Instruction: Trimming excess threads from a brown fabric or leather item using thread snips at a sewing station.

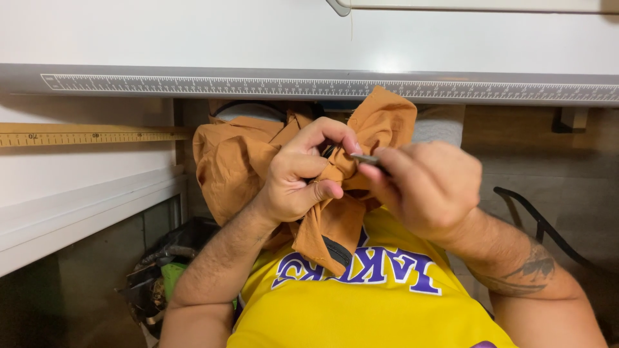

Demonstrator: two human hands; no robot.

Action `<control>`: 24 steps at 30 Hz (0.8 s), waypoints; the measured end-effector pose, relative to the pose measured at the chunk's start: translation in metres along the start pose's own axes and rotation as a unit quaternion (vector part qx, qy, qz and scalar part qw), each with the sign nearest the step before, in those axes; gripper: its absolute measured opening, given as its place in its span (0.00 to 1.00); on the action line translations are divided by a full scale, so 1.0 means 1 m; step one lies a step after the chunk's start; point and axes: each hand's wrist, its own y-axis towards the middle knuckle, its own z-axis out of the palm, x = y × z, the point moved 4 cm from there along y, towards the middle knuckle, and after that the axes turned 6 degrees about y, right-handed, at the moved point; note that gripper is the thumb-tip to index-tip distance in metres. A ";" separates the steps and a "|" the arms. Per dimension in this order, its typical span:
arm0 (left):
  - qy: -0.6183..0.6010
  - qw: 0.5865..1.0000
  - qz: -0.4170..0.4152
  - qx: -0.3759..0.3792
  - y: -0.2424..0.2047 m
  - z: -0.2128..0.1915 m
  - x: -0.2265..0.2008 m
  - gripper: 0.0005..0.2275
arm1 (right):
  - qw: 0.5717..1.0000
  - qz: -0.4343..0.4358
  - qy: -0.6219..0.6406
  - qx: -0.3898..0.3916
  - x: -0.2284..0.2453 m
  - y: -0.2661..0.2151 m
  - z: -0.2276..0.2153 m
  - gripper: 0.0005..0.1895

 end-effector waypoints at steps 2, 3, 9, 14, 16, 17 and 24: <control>-0.002 1.000 0.002 -0.003 0.002 -0.003 -0.003 0.21 | 0.996 0.071 0.037 -0.026 -0.023 -0.006 0.002 0.14; -0.009 1.000 0.005 0.016 0.003 -0.004 -0.007 0.20 | 0.969 0.177 0.169 -0.044 -0.045 -0.010 0.008 0.19; 0.036 0.998 0.022 0.050 0.009 -0.011 -0.016 0.18 | 0.799 0.376 0.469 -0.036 -0.077 -0.029 0.027 0.17; 0.175 0.984 0.002 0.043 0.008 -0.031 -0.023 0.15 | 0.851 0.316 0.375 -0.189 -0.083 -0.035 0.010 0.23; 0.206 0.971 -0.086 0.081 0.010 -0.034 -0.022 0.11 | 0.881 0.265 0.350 -0.178 -0.065 -0.031 0.011 0.22; 0.206 0.972 -0.086 0.080 0.012 -0.037 -0.022 0.11 | 0.881 0.265 0.350 -0.177 -0.062 -0.030 0.009 0.22; 0.455 0.842 -0.210 0.200 0.018 -0.036 0.004 0.24 | 0.921 0.177 0.305 -0.163 -0.047 -0.011 -0.004 0.21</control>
